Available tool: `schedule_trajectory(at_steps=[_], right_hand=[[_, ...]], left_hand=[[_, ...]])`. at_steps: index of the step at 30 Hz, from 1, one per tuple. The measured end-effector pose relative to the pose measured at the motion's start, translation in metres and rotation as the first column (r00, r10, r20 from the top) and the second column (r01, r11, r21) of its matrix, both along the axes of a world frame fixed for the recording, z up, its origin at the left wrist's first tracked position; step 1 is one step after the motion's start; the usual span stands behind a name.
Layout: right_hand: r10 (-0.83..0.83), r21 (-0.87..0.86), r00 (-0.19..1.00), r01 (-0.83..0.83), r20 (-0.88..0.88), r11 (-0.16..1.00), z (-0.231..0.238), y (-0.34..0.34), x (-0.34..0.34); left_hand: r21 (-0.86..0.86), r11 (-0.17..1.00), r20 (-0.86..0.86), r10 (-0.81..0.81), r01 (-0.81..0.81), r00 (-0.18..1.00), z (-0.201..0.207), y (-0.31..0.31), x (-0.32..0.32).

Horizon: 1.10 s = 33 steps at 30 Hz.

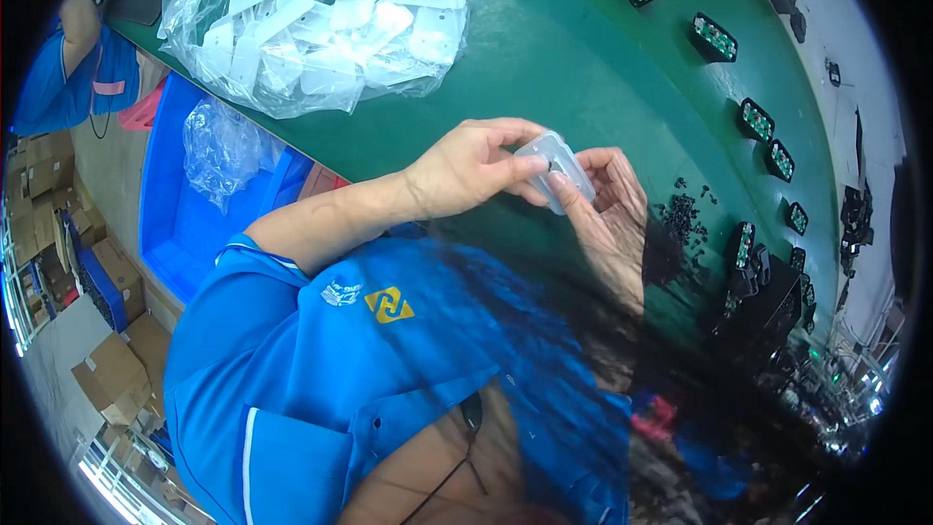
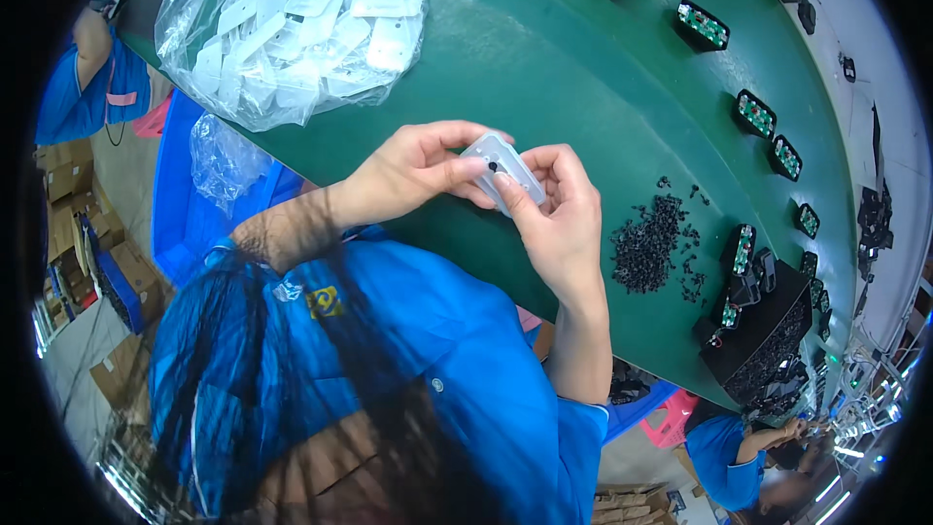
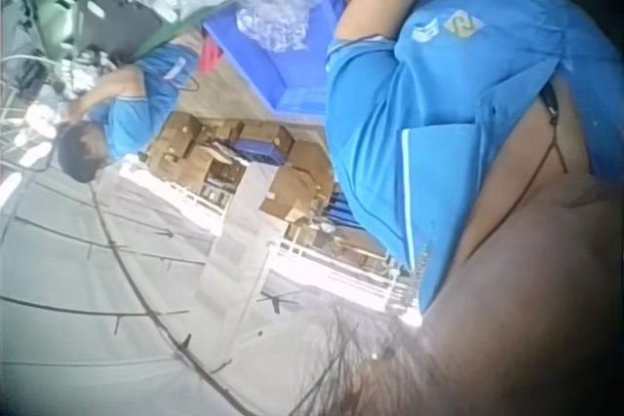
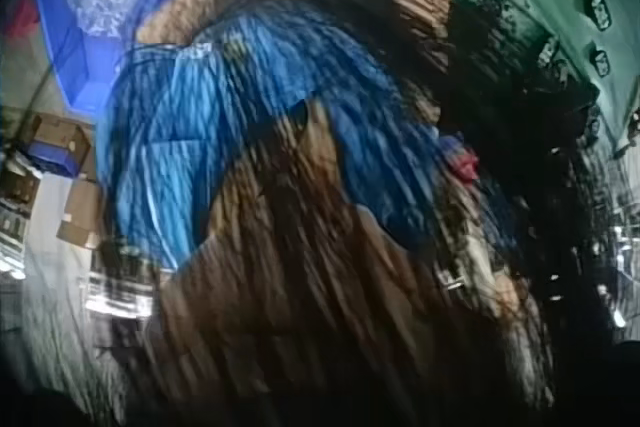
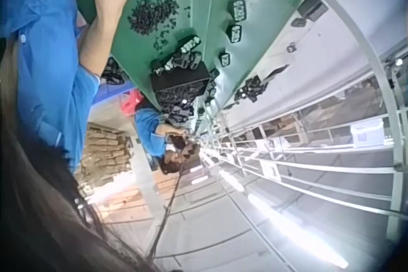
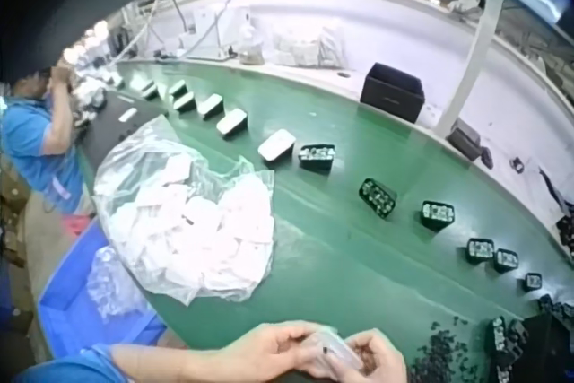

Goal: The person assembles small electronic devices by hand at a green workbench. They pick up white plastic casings and black circuit boards, insert the boards into the casings, and secure them with small black screws. The completed units are placed in a row on the table.

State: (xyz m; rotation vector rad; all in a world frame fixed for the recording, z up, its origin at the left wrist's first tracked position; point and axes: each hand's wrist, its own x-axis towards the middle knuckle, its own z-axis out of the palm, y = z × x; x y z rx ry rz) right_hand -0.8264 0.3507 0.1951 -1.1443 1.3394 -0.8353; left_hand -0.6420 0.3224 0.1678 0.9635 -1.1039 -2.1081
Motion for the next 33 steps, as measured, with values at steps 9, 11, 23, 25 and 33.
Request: schedule_trajectory(at_steps=[9,11,23,25,33], right_hand=[[-0.039,-0.379,0.985,-0.029,-0.168,0.925,-0.018,-0.09,0.009],[-0.208,-0.634,0.896,-0.1,-0.393,0.767,-0.014,-0.146,0.023],[-0.304,-0.58,0.5,-0.625,-0.811,0.522,-0.045,-0.281,0.057],[-0.229,-0.719,0.733,-0.468,-0.641,0.514,-0.022,-0.232,0.038],[0.04,-0.246,0.995,-0.062,-0.092,0.967,0.004,-0.071,-0.067]], left_hand=[[-0.414,0.907,0.314,0.223,-0.078,0.923,-0.006,-0.045,0.021],[-0.706,0.708,0.393,0.374,0.015,0.84,-0.014,-0.052,0.02],[-0.837,0.457,0.496,0.405,0.3,0.768,-0.024,-0.058,0.001],[-0.865,0.421,0.455,0.422,0.275,0.785,-0.026,-0.051,0.003],[-0.848,0.38,0.529,0.57,0.368,0.629,-0.01,-0.006,0.015]])
